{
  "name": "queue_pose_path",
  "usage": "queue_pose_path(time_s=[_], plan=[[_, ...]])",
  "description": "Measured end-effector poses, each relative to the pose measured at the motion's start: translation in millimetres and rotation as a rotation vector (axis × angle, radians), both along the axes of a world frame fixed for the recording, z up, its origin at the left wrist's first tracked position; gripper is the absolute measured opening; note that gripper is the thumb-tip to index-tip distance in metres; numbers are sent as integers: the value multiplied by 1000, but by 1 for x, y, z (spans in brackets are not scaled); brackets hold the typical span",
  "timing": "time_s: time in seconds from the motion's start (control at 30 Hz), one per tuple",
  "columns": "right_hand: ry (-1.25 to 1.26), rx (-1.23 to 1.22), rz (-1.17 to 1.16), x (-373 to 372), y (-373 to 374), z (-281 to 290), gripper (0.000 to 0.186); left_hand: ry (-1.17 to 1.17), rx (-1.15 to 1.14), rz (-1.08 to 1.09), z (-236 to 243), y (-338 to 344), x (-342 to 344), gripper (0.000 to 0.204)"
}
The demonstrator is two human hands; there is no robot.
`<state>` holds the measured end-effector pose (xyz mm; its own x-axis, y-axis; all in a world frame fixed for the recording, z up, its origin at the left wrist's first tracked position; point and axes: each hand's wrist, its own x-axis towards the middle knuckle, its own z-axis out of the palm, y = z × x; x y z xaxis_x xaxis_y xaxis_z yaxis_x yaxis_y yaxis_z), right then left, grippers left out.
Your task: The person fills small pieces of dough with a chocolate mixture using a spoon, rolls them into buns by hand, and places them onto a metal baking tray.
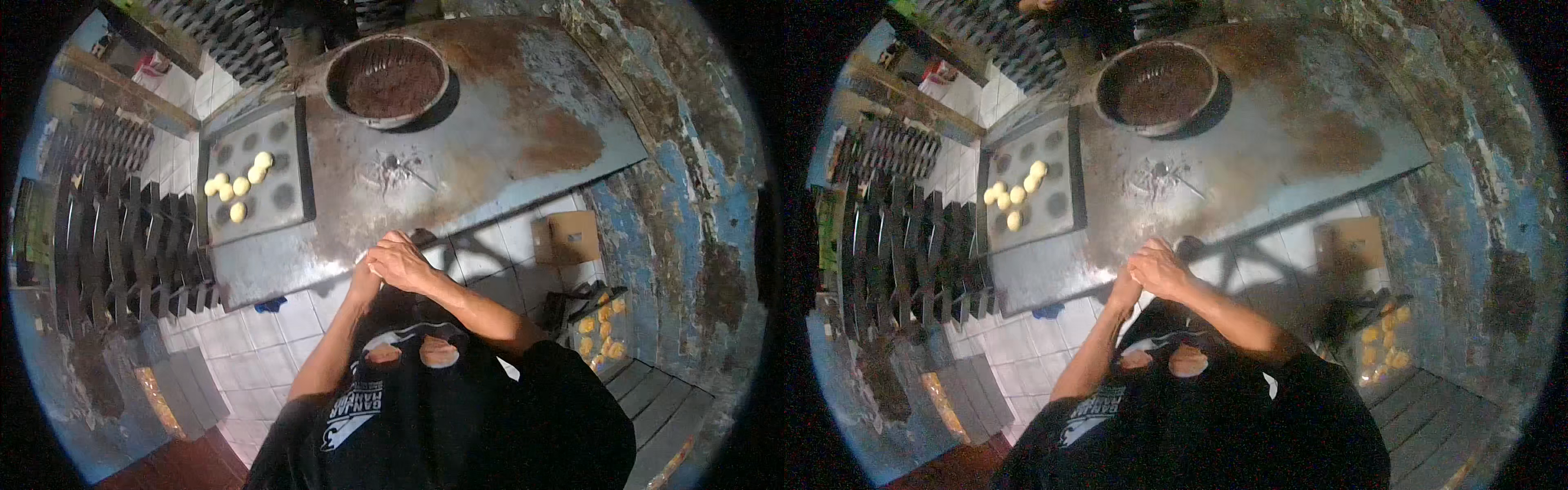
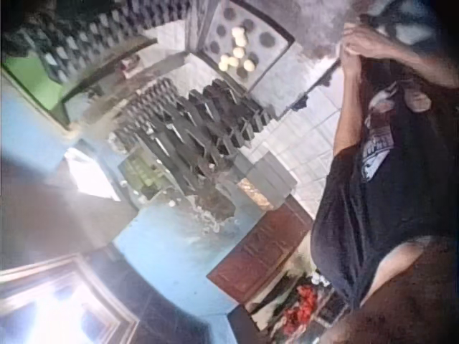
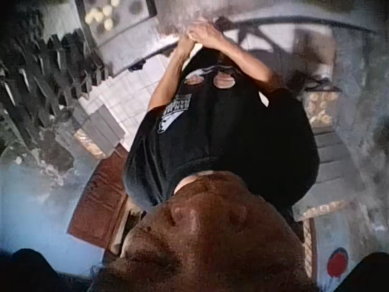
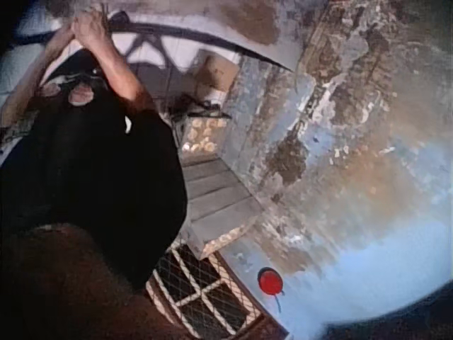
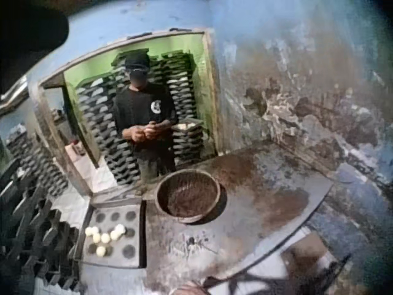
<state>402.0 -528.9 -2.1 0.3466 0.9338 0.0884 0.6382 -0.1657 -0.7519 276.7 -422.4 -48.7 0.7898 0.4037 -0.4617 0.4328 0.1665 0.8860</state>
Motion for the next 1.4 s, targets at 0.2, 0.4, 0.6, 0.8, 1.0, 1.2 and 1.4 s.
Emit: queue_pose_path(time_s=[0.2, 0.4, 0.6, 0.8, 1.0, 1.2, 1.4], plan=[[-5, 32, -550, 155, 45, -104, 20, -188, -354, 207, 54, 38, 63, 71], [-36, -468, -241, 164, 96, -71, 20, -189, -191, 294, 67, 130, 97, 77], [-256, -331, -314, 276, 169, 19, 19, -229, 45, 171, 68, 205, 156, 47], [-461, -390, 40, 332, 216, -65, 19, -206, 200, 166, 59, 231, 207, 46], [949, -295, -25, 350, 192, -3, 25, -102, 328, 247, 46, 236, 230, 48], [242, -44, -241, 229, 160, -1, 29, -124, 540, 253, 42, 194, 269, 53], [-206, -8, -257, 152, 93, 2, 30, 164, 791, 16, 15, 179, 232, 45]])
